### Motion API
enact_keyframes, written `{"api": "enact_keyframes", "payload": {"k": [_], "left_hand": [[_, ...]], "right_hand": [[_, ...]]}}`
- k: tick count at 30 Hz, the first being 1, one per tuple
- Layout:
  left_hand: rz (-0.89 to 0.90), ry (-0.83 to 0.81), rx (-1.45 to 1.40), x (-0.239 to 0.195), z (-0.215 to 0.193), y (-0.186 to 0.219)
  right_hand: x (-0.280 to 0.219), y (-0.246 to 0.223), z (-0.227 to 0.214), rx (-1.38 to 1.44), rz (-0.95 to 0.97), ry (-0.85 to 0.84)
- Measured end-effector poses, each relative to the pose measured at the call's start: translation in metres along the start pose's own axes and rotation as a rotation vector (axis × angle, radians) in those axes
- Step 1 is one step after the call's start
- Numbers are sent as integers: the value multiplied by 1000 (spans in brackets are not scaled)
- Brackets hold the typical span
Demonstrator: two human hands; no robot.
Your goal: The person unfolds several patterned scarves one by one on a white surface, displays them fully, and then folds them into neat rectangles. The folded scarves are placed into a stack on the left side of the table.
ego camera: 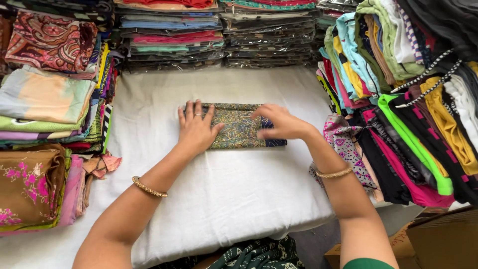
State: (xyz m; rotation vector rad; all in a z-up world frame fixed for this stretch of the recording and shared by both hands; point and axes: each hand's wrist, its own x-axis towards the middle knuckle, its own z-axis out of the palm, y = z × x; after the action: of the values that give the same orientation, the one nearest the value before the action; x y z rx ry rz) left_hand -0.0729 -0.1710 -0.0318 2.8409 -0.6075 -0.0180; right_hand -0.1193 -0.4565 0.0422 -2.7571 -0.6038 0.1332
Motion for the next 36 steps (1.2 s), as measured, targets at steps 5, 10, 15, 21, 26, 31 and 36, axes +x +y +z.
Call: {"api": "enact_keyframes", "payload": {"k": [5, 10, 15, 21, 26, 31, 36], "left_hand": [[341, 47, -146, -32, -24, 28], [727, 109, 34, -33, 2, 30], [436, 205, -74, -34, -34, 30], [311, 355, -498, -41, -104, 31], [359, 358, -654, -52, -129, 29], [449, 86, -950, -52, -135, 20], [350, 8, -1265, -19, -100, -15]], "right_hand": [[-13, -20, -6, -124, -118, -239], [-9, 0, 2, 14, -143, -13], [-15, -30, -10, 163, -223, 286], [-20, -66, -3, 316, -407, 144], [-17, -75, -37, 402, -416, 531], [-6, -77, -46, 498, -127, -54], [21, -55, -34, 322, -84, 155]]}}
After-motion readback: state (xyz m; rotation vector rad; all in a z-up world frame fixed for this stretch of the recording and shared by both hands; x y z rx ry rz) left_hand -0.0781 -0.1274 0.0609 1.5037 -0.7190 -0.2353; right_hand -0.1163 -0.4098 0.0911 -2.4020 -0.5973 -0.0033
